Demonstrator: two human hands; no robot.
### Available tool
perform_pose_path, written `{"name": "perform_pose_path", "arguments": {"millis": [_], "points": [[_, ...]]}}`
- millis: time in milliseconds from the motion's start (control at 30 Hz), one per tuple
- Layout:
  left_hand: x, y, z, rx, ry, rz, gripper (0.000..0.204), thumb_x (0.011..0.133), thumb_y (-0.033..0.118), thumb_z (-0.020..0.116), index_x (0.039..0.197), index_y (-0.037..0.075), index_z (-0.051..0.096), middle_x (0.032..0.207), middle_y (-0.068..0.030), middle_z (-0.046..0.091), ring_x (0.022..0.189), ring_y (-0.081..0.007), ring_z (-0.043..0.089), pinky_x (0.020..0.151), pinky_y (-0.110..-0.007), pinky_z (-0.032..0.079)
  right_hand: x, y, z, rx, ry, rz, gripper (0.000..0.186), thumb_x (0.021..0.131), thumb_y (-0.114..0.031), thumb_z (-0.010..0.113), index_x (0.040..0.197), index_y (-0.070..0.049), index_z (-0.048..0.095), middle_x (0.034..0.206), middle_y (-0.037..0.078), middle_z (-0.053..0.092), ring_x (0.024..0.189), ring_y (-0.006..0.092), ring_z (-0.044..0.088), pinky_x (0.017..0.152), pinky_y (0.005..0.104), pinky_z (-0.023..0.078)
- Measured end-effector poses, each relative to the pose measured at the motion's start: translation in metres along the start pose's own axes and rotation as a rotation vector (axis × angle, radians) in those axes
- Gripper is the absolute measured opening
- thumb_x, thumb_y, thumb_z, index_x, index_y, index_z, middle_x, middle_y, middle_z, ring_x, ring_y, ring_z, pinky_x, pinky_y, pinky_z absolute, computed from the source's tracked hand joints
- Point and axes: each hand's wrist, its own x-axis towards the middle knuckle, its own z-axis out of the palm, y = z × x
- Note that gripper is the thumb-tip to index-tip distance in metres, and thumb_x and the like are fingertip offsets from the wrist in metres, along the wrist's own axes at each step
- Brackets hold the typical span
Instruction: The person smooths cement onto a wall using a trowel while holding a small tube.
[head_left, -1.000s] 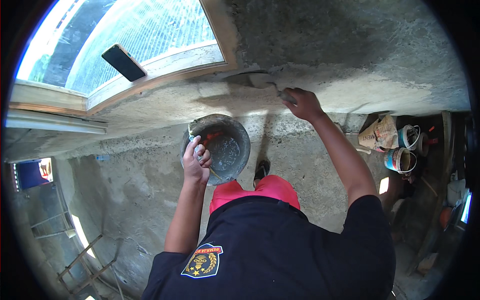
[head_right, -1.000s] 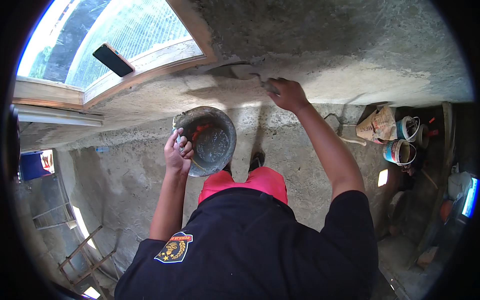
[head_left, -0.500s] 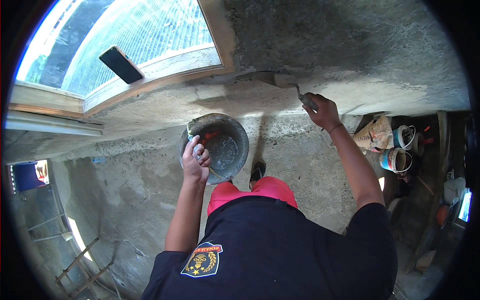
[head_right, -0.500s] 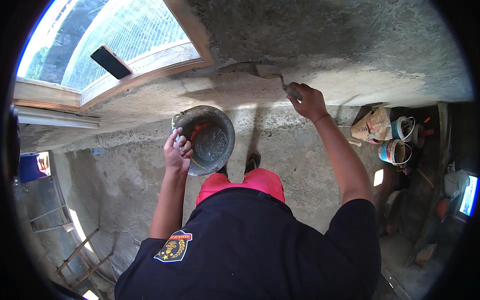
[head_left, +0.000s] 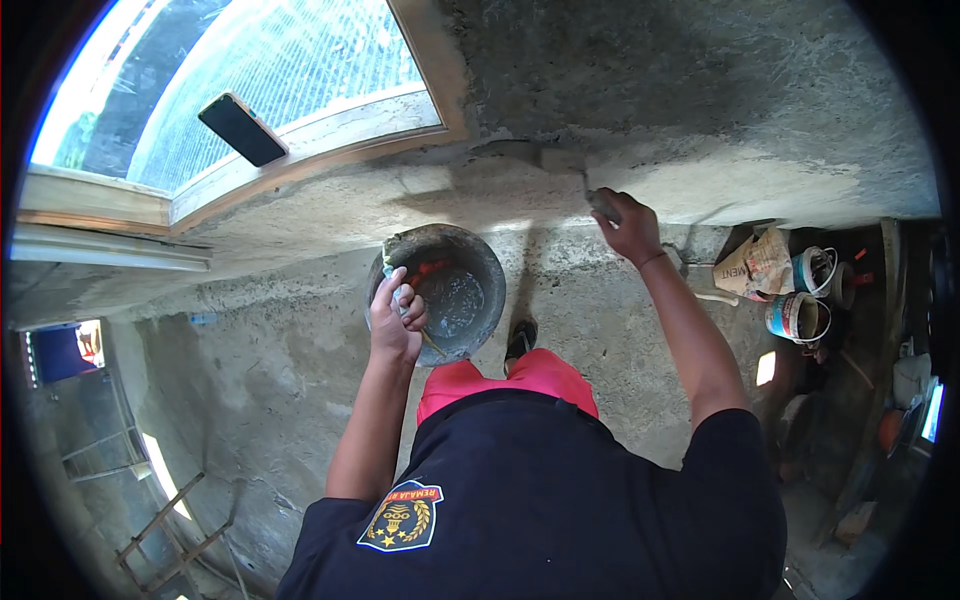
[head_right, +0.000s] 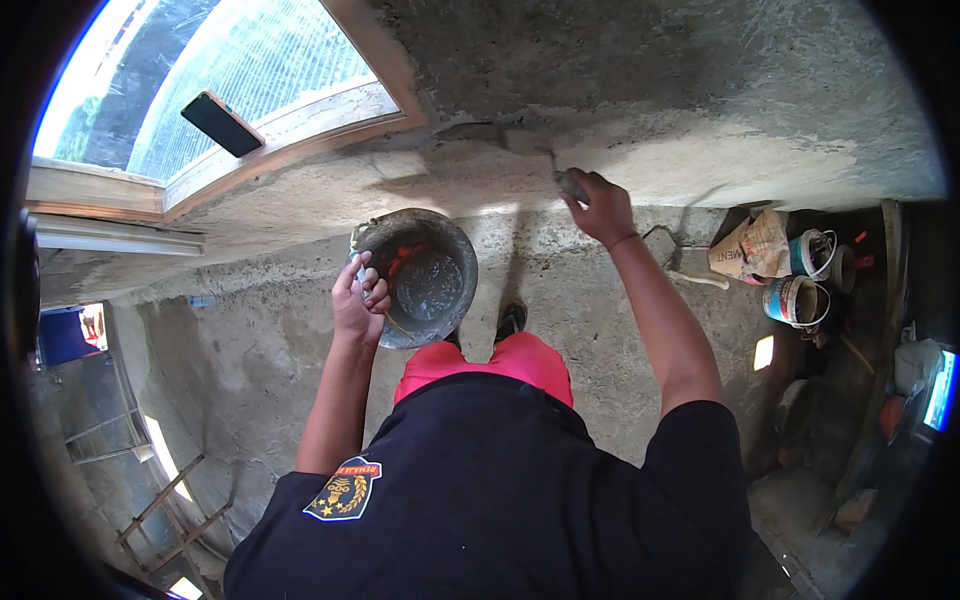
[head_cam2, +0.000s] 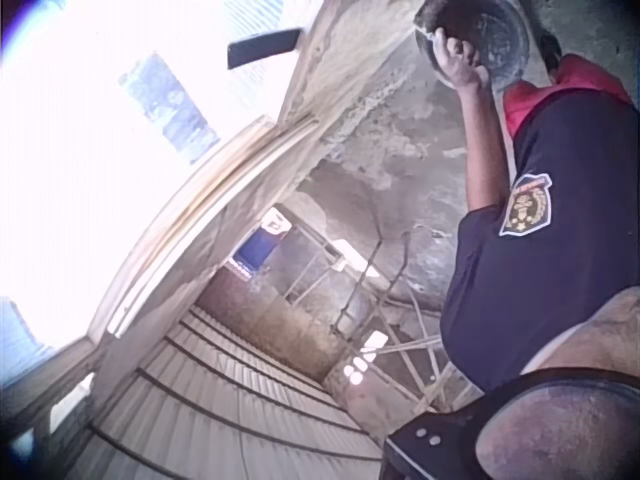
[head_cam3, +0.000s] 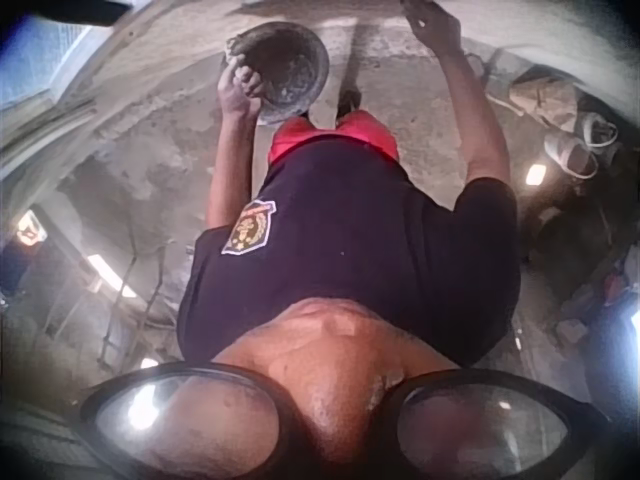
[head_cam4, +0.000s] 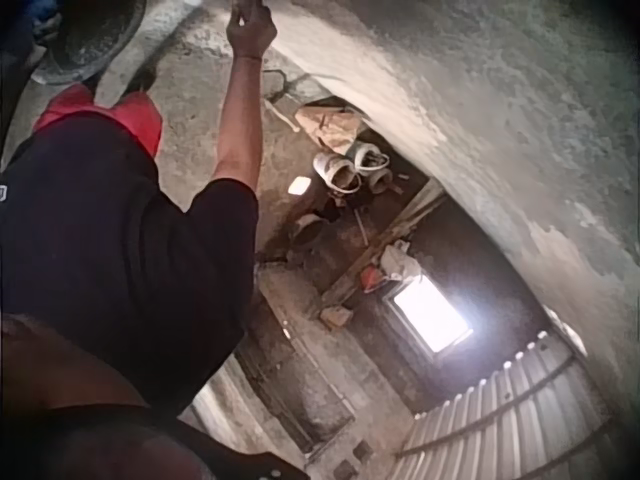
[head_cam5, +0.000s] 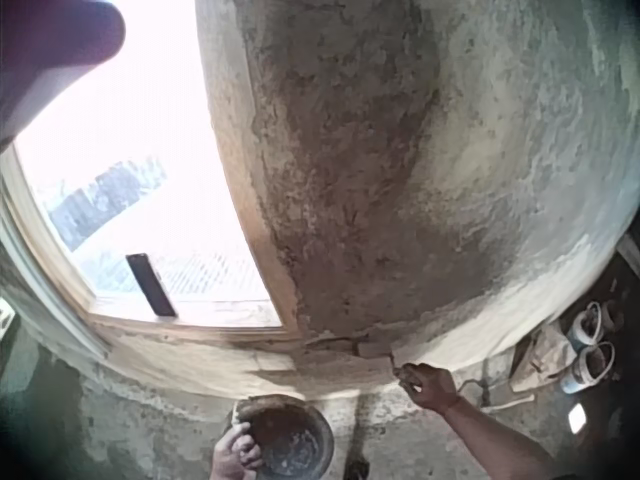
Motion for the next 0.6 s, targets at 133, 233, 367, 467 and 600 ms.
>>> {"name": "perform_pose_path", "arguments": {"millis": [133,233,367,467,600], "points": [[-0.001,0.0,-0.004,0.008,0.017,0.008,0.023,0.101,0.031,0.059,0.115,0.013,0.057,0.07,0.0048,0.04,0.047,-0.0061,0.03,0.041,-0.023,0.022,-0.026,0.015,-0.02,-0.04,-0.002,0.036,0.041,0.087,-0.027,0.076,0.123,-0.01,0.067,0.102,0.015,0.073,0.089,0.0343,0.072,0.076,0.0422,0.06],[0.001,-0.002,-0.004,0.012,0.021,0.007,0.024,0.101,0.031,0.059,0.116,0.013,0.057,0.069,0.0049,0.04,0.047,-0.0061,0.03,0.041,-0.023,0.022,-0.032,0.01,-0.016,-0.041,-0.017,-0.025,0.044,0.087,-0.03,0.076,0.124,-0.009,0.066,0.1,0.014,0.073,0.087,0.0333,0.072,0.075,0.0415,0.059],[0.003,-0.005,-0.001,0.022,0.023,0.001,0.024,0.101,0.031,0.059,0.117,0.013,0.056,0.069,0.0047,0.04,0.047,-0.0061,0.03,0.041,-0.023,0.022,-0.003,-0.003,0.004,-0.015,-0.066,-0.089,0.041,0.088,-0.03,0.075,0.125,-0.014,0.066,0.095,0.012,0.071,0.083,0.0334,0.071,0.073,0.0421,0.059],[0.002,-0.004,-0.001,0.03,0.017,0.002,0.024,0.101,0.031,0.059,0.117,0.013,0.056,0.069,0.0047,0.04,0.047,-0.0062,0.03,0.041,-0.023,0.021,0.014,-0.002,0.009,0.017,-0.083,-0.065,0.04,0.088,-0.029,0.075,0.125,-0.016,0.067,0.096,0.012,0.072,0.084,0.0337,0.071,0.073,0.0424,0.059],[-0.001,-0.003,-0.005,0.029,0.025,0.01,0.024,0.101,0.031,0.059,0.116,0.013,0.056,0.069,0.0047,0.039,0.047,-0.0062,0.03,0.041,-0.023,0.021,0.006,0.021,-0.005,-0.048,-0.034,-0.025,0.042,0.087,-0.029,0.076,0.125,-0.014,0.067,0.103,0.013,0.073,0.089,0.033,0.072,0.076,0.0424,0.059]]}}
